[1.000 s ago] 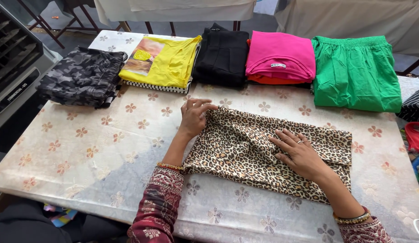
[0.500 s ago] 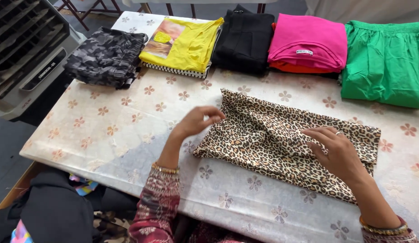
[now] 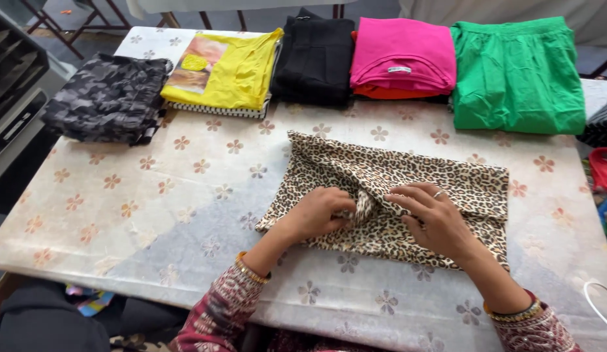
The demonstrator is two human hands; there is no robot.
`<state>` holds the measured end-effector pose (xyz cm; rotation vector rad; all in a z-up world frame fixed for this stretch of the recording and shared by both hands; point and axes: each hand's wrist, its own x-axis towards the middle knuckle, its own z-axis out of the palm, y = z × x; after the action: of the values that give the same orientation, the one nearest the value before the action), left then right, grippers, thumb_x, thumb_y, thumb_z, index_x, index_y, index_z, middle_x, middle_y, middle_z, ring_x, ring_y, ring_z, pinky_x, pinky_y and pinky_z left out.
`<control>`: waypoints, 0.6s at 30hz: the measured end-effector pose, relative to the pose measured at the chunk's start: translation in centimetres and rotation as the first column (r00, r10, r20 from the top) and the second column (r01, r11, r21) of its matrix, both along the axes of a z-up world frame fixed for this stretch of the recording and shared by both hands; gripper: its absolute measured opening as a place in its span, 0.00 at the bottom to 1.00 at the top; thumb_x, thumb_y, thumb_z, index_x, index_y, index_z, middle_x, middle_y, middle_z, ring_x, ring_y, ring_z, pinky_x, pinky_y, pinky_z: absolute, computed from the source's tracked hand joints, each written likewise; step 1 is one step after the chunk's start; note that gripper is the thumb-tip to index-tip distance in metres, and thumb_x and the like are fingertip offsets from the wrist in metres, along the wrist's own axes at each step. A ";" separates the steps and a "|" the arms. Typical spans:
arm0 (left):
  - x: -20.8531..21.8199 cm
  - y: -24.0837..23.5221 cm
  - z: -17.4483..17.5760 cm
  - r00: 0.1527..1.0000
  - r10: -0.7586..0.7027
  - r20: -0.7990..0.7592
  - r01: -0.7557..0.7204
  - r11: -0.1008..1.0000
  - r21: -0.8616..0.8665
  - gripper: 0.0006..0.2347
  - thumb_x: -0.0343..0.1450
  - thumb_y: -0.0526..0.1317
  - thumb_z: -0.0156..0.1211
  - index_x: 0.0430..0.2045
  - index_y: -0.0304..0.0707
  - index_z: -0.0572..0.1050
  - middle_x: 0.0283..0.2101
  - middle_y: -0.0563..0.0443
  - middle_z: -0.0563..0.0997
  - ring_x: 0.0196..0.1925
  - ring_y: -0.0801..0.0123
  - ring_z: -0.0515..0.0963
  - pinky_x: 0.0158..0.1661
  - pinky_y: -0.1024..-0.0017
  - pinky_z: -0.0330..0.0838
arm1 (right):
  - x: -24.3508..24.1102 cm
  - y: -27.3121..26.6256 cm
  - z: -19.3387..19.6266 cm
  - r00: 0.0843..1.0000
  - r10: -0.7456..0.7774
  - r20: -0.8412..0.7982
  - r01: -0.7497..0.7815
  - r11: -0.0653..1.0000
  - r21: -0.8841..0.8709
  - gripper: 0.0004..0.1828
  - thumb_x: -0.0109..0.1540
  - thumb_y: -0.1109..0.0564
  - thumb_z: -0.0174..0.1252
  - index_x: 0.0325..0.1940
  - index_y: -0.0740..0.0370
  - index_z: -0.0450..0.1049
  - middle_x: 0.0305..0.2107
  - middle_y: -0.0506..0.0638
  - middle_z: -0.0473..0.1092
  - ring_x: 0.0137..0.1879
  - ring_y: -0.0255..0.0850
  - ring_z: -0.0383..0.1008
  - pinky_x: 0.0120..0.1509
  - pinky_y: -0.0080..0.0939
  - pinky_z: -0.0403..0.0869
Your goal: The person folds a red pair of shorts, a pink sleeveless top, and a leopard-print top on a table. They smooth each item, fold it into a compact rectangle, and place it on a growing stack of folded clothes.
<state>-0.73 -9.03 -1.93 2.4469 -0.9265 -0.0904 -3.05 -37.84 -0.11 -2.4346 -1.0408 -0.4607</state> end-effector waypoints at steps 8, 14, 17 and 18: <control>-2.5 0.4 1.0 0.893 -0.432 0.125 0.445 0.889 -0.106 0.06 0.64 0.32 0.68 0.29 0.44 0.77 0.41 0.58 0.80 0.47 0.66 0.80 0.49 0.64 0.75 | -1.3 2.0 -0.7 0.990 0.127 -0.061 -0.134 0.983 -0.130 0.42 0.48 0.57 0.63 0.68 0.49 0.66 0.55 0.48 0.72 0.68 0.49 0.64 0.73 0.59 0.47; -4.9 -1.2 6.2 0.933 -0.282 -0.221 0.256 0.956 -0.142 0.19 0.62 0.35 0.71 0.45 0.41 0.72 0.41 0.54 0.79 0.45 0.60 0.81 0.43 0.61 0.76 | -1.5 1.2 -1.9 0.989 0.086 -0.122 -0.113 0.967 -0.230 0.28 0.46 0.57 0.69 0.50 0.46 0.73 0.41 0.43 0.76 0.59 0.43 0.70 0.75 0.57 0.52; -5.1 -0.9 4.8 0.959 -0.237 -0.158 0.212 0.965 -0.155 0.21 0.61 0.36 0.72 0.48 0.42 0.73 0.41 0.54 0.80 0.43 0.59 0.82 0.42 0.60 0.76 | -2.4 0.2 -2.8 0.977 0.184 -0.103 -0.194 0.976 -0.098 0.25 0.50 0.57 0.70 0.50 0.46 0.75 0.38 0.42 0.74 0.57 0.40 0.71 0.75 0.51 0.61; -5.0 -0.7 4.5 0.958 -0.239 -0.159 0.215 0.964 -0.156 0.21 0.61 0.36 0.72 0.48 0.42 0.73 0.41 0.54 0.80 0.43 0.59 0.82 0.42 0.60 0.76 | -2.7 0.0 -1.9 0.978 0.182 -0.104 -0.192 0.977 -0.098 0.25 0.50 0.57 0.70 0.50 0.46 0.75 0.38 0.42 0.74 0.57 0.40 0.71 0.75 0.51 0.61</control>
<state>-5.70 -9.70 2.59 2.1591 -1.0932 -0.3093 -5.73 -37.80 -1.96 -2.3945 -1.2683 -0.2304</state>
